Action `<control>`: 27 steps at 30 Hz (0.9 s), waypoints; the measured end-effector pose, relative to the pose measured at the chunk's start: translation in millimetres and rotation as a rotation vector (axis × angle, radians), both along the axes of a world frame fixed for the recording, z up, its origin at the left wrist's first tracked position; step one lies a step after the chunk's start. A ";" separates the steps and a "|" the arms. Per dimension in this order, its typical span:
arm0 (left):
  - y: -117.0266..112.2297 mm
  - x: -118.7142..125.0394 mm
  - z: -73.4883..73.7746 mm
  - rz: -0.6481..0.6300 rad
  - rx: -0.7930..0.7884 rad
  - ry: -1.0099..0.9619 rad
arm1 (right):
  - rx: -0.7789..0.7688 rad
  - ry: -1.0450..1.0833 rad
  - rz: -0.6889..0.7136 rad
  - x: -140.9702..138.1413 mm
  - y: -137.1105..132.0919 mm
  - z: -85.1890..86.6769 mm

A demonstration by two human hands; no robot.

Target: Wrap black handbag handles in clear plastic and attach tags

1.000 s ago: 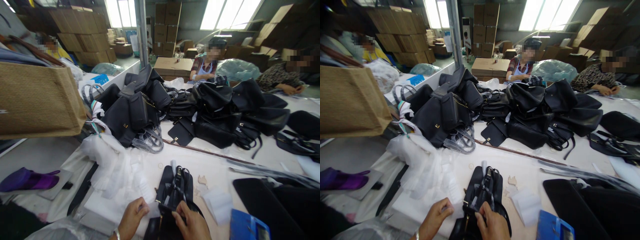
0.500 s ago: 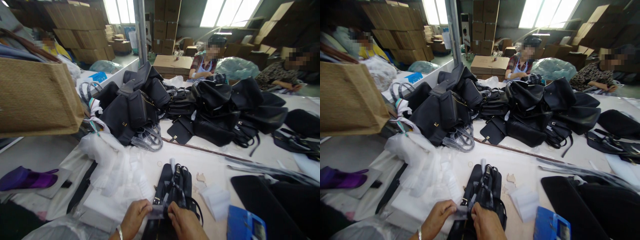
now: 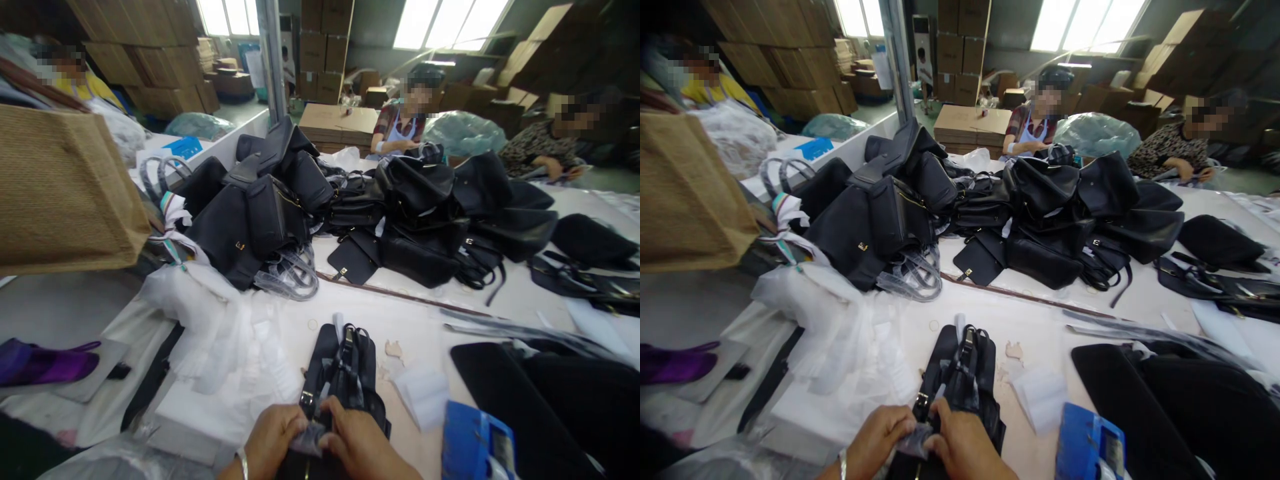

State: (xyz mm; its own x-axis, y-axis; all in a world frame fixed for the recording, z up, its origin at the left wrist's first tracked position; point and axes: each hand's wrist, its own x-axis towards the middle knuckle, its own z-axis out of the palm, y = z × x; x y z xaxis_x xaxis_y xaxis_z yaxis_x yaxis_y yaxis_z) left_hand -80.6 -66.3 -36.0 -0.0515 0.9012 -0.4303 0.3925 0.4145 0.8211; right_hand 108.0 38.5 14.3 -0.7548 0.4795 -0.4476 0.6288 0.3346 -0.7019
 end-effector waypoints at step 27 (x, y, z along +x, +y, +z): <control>16.6 -4.1 12.3 -0.317 -0.376 -0.039 | -0.053 0.015 -0.091 15.5 4.3 -23.9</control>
